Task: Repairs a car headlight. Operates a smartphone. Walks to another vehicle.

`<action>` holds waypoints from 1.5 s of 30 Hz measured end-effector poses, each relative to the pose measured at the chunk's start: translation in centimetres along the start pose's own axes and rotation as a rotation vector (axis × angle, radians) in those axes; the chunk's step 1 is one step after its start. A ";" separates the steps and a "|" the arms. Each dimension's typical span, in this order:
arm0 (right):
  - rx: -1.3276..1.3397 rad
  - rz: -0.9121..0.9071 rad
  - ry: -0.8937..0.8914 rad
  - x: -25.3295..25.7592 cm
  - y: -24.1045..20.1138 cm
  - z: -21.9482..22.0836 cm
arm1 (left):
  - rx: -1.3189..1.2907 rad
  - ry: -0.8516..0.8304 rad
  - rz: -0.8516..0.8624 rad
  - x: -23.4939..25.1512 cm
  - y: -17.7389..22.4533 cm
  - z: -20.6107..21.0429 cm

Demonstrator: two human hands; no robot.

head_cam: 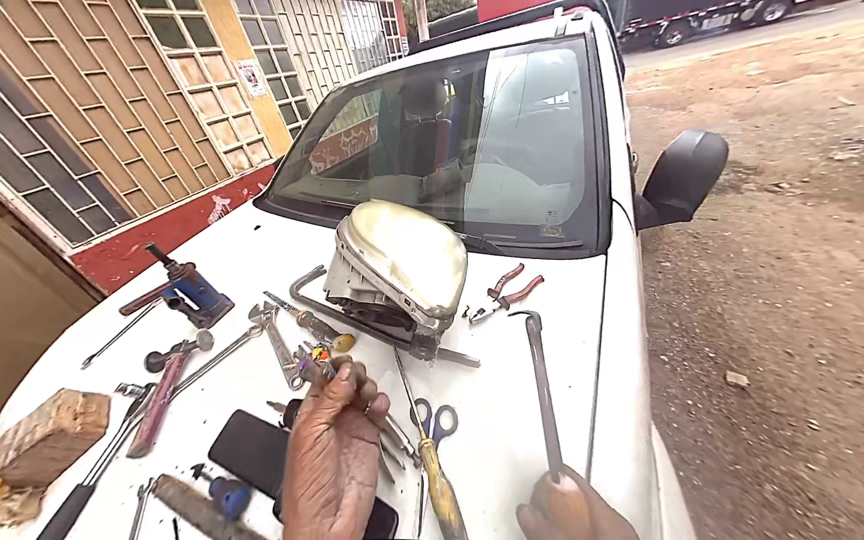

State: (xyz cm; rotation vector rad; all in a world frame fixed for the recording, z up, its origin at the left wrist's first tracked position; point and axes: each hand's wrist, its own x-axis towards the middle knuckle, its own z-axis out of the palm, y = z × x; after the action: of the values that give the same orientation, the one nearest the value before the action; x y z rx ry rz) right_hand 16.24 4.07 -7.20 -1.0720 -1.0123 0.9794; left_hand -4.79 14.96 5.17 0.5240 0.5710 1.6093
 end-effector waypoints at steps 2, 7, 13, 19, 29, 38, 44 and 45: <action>-0.021 0.030 0.024 -0.1 -0.2 0.1 | 0.098 0.090 -0.009 -0.2 -1.8 -0.1; -0.008 0.102 0.035 -0.2 -0.7 0.0 | 0.316 0.166 -0.097 0.0 -4.5 1.6; 0.010 0.114 0.065 -0.3 -0.6 0.1 | 0.414 0.155 0.003 0.1 -5.0 3.3; 0.026 0.105 0.070 -0.2 -0.1 0.2 | 0.534 0.187 0.069 0.6 -5.4 3.0; 0.046 0.108 0.070 -0.1 -0.2 0.3 | 0.463 0.220 -0.012 0.5 -5.1 3.4; 0.052 0.087 0.069 0.0 -0.2 0.3 | 1.113 0.121 0.595 -1.1 -7.1 0.1; 0.073 0.065 0.080 -0.3 -0.7 0.5 | 0.509 0.209 0.029 -2.0 -8.4 3.0; 0.086 0.075 0.094 -0.4 -0.8 0.5 | 0.434 0.206 -0.031 -2.1 -8.4 3.4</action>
State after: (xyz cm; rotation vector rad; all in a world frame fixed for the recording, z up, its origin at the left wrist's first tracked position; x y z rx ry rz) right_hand 15.76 3.65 -6.38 -1.0802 -0.8516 1.0152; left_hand 4.04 13.80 2.38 0.6669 1.0911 1.5225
